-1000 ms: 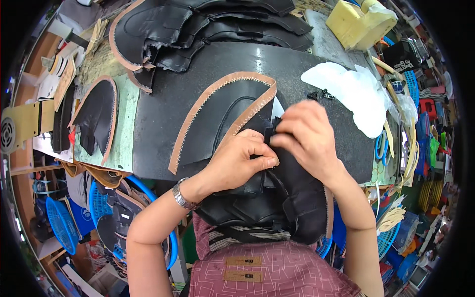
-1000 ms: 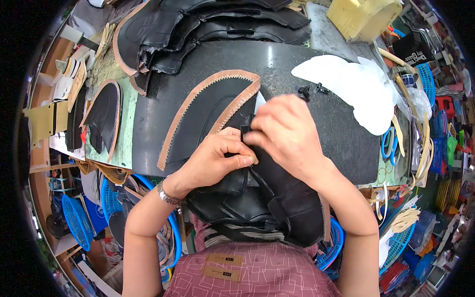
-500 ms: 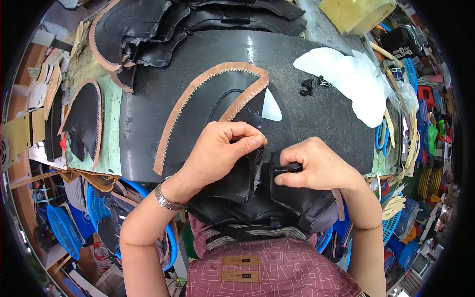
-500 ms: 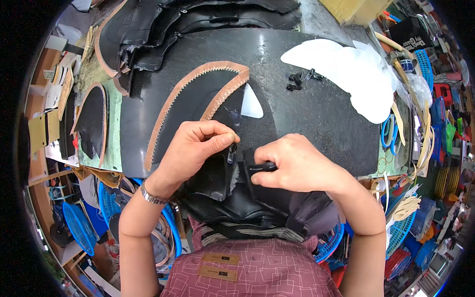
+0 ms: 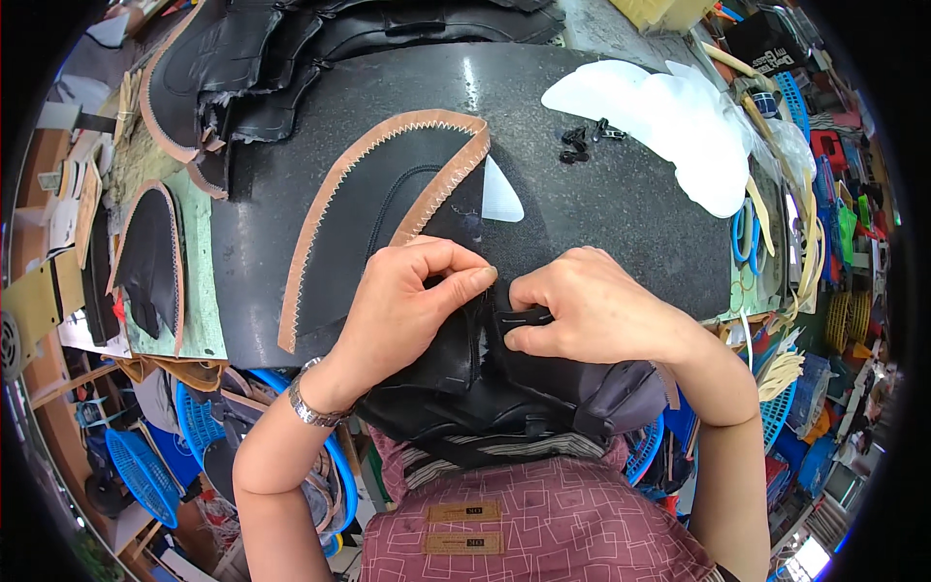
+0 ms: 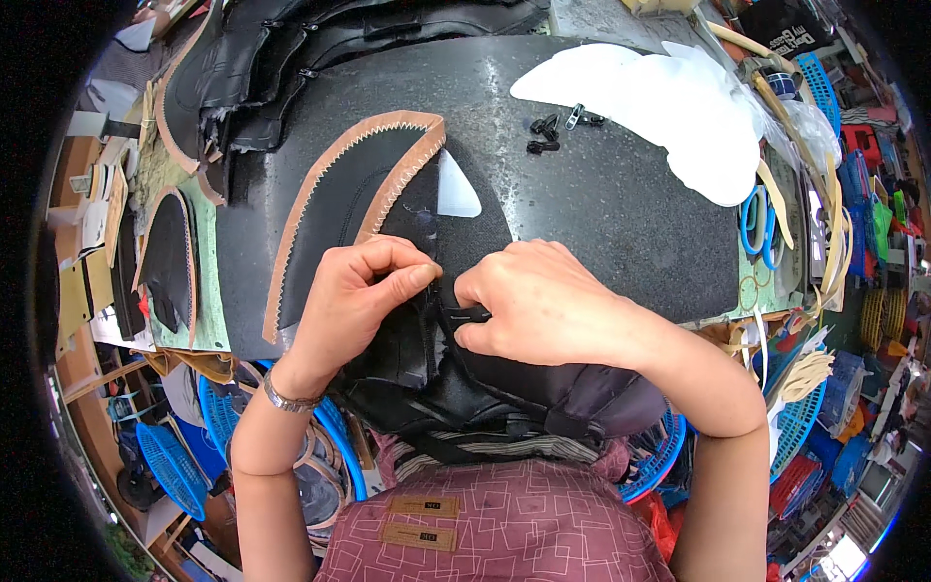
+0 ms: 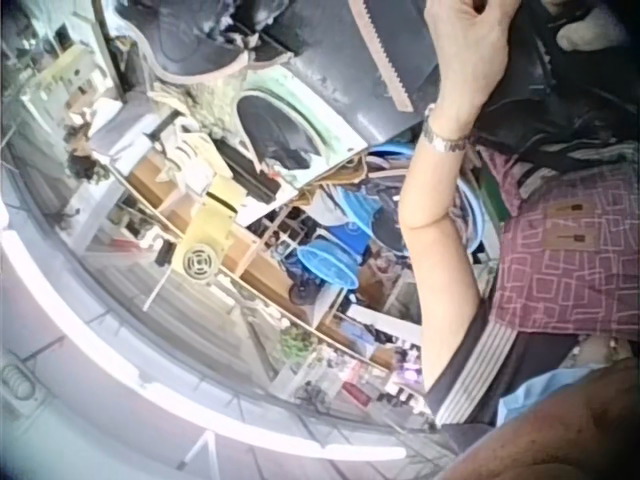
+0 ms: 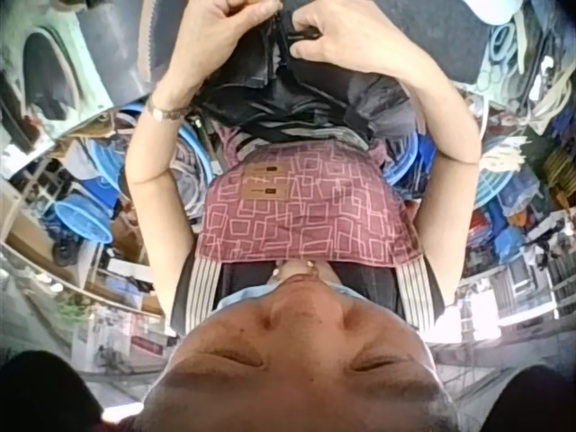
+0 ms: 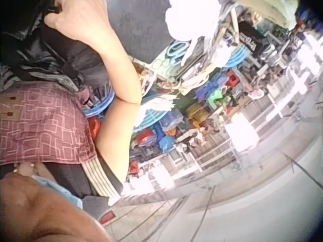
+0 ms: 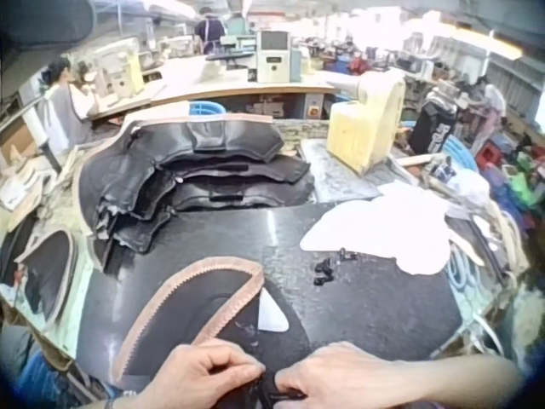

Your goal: The person uses a hammer and a metal tool to shape the toe area of a black shoe upper. They then retrieve a stack of shoe parts from a basket and use a blue pen to mark a piece of dark fabric. Finally, the person attaches a zipper to the shoe upper by hand, securing it with small black clips.

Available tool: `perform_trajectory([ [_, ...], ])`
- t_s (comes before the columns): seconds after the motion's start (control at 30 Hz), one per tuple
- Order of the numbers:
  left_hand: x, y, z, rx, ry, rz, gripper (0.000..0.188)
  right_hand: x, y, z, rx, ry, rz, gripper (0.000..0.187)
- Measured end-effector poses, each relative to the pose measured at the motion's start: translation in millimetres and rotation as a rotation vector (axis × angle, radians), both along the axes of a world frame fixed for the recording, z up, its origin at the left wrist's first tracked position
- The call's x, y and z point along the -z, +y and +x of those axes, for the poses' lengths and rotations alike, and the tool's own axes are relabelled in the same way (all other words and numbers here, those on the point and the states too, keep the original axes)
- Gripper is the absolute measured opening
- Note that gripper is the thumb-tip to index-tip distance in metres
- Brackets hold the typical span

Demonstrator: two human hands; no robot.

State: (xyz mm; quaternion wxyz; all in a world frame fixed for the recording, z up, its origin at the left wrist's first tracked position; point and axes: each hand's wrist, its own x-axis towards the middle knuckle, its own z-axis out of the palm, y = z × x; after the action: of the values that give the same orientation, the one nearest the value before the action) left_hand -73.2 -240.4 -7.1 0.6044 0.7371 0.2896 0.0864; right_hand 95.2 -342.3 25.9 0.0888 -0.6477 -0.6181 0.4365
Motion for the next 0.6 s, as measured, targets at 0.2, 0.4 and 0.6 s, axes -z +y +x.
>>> perform_trajectory([
  [0.2,-1.1,1.7,0.4,0.049,-0.007,0.07,0.014,5.3,-3.0,0.0,0.053,-0.019,0.06,0.024],
  [0.4,-0.4,2.4,0.3,0.057,0.014,0.116,0.013,15.9,-4.6,-3.4,0.036,-0.102,0.27,0.022],
  [0.6,-2.7,1.8,4.1,0.03,0.053,0.115,0.014,43.9,-24.2,-23.5,-0.045,-0.468,1.142,0.034],
])
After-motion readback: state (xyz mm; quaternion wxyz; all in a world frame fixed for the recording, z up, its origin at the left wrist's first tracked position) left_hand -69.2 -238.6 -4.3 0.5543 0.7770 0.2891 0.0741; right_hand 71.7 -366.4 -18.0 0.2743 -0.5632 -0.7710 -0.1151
